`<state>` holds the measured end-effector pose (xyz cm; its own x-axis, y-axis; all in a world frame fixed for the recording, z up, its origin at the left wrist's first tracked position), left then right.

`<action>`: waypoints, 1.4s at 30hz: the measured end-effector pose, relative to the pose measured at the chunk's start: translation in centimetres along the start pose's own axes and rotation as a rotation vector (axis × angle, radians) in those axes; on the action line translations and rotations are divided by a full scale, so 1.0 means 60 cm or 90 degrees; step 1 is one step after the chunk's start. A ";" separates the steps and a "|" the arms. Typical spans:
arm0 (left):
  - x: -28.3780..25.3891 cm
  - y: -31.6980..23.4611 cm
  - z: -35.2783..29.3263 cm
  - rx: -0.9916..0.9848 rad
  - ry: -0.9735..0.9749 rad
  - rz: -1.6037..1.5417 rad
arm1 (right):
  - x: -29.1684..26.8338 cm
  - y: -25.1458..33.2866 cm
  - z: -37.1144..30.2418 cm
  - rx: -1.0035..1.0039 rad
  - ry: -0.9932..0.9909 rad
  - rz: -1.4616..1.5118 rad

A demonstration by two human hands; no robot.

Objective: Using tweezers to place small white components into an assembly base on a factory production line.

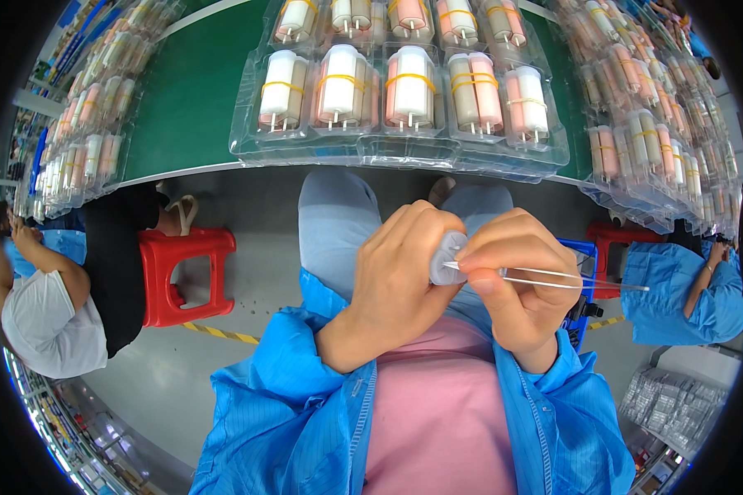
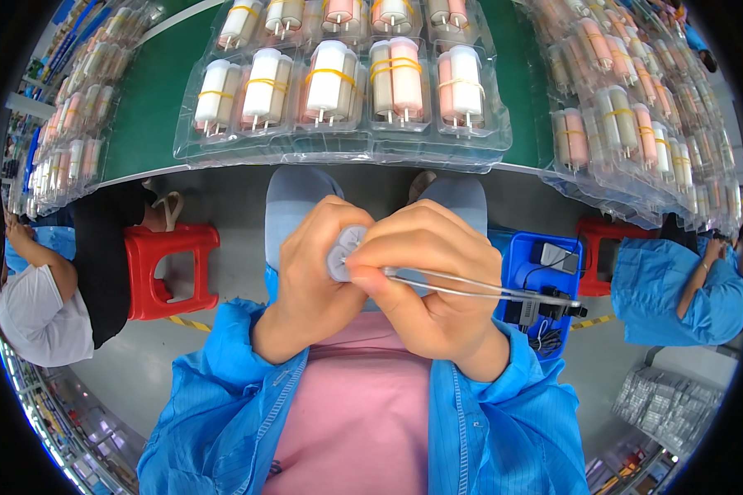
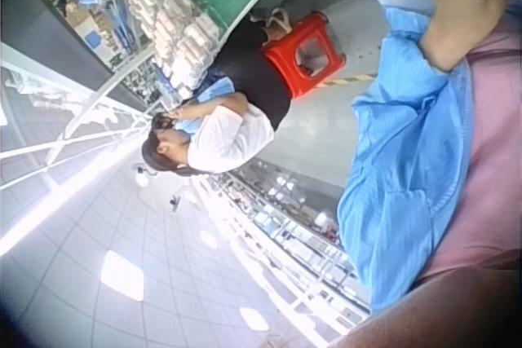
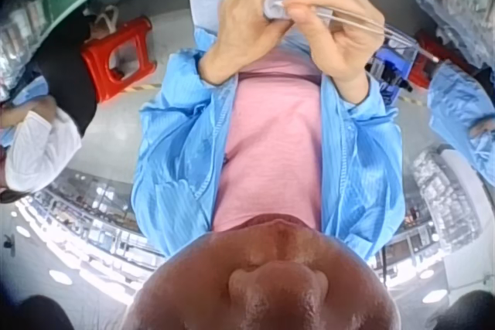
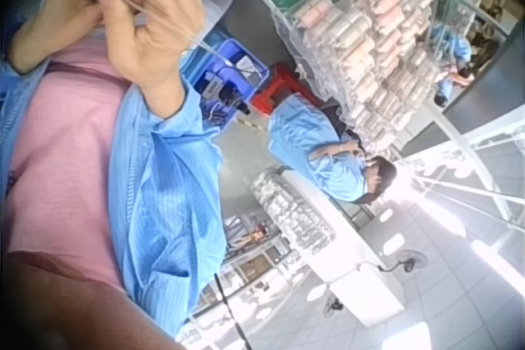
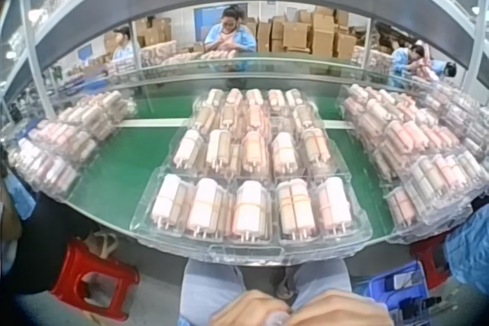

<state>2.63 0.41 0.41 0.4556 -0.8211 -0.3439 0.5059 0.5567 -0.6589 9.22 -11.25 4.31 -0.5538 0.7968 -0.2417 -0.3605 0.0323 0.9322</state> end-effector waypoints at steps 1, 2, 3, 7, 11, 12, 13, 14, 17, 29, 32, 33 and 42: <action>0.000 0.001 0.001 0.006 0.004 0.014 | 0.000 0.003 0.002 -0.012 0.003 -0.013; -0.001 0.000 0.002 0.011 0.008 0.031 | 0.001 0.005 0.004 -0.024 0.007 -0.023; -0.002 -0.001 0.001 0.004 0.012 0.034 | 0.002 0.005 0.004 -0.028 0.011 -0.029; -0.005 -0.003 0.001 -0.017 0.022 0.036 | 0.004 0.006 0.007 -0.047 0.014 -0.041; -0.004 -0.005 0.002 0.019 0.030 0.093 | 0.004 0.009 0.004 -0.039 0.010 -0.042; -0.004 -0.004 0.002 0.026 0.037 0.119 | 0.004 0.012 0.005 -0.046 0.015 -0.069; -0.004 -0.003 0.001 0.033 0.044 0.146 | 0.003 0.015 0.005 -0.053 0.021 -0.095; -0.004 -0.002 0.000 0.041 0.050 0.172 | 0.003 0.018 0.006 -0.060 0.026 -0.122; -0.002 -0.002 -0.001 0.058 0.083 0.245 | 0.004 0.024 0.003 -0.080 0.029 -0.180; -0.007 -0.007 0.004 -0.060 0.004 0.006 | -0.012 -0.003 -0.012 0.015 -0.013 0.076; -0.004 -0.005 0.000 -0.057 -0.010 -0.027 | -0.009 -0.003 -0.012 0.016 -0.001 0.064; -0.004 -0.005 0.000 -0.062 -0.015 -0.031 | -0.008 -0.004 -0.012 0.015 0.000 0.061; -0.002 -0.005 0.002 -0.013 -0.029 0.025 | -0.007 -0.005 -0.011 0.001 -0.017 0.064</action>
<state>2.49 0.34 0.72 0.5076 -0.7922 -0.3388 0.4728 0.5849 -0.6591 9.04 -11.99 3.95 -0.5664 0.8121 -0.1403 -0.3027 -0.0467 0.9519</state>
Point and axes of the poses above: each hand's wrist, its own z-axis towards the middle knuckle, its own x-axis out of the palm, y = z × x, the point moved 3 cm from there along z, towards the middle knuckle, and after that the axes turned 15 degrees about x, right-handed, at the moved point
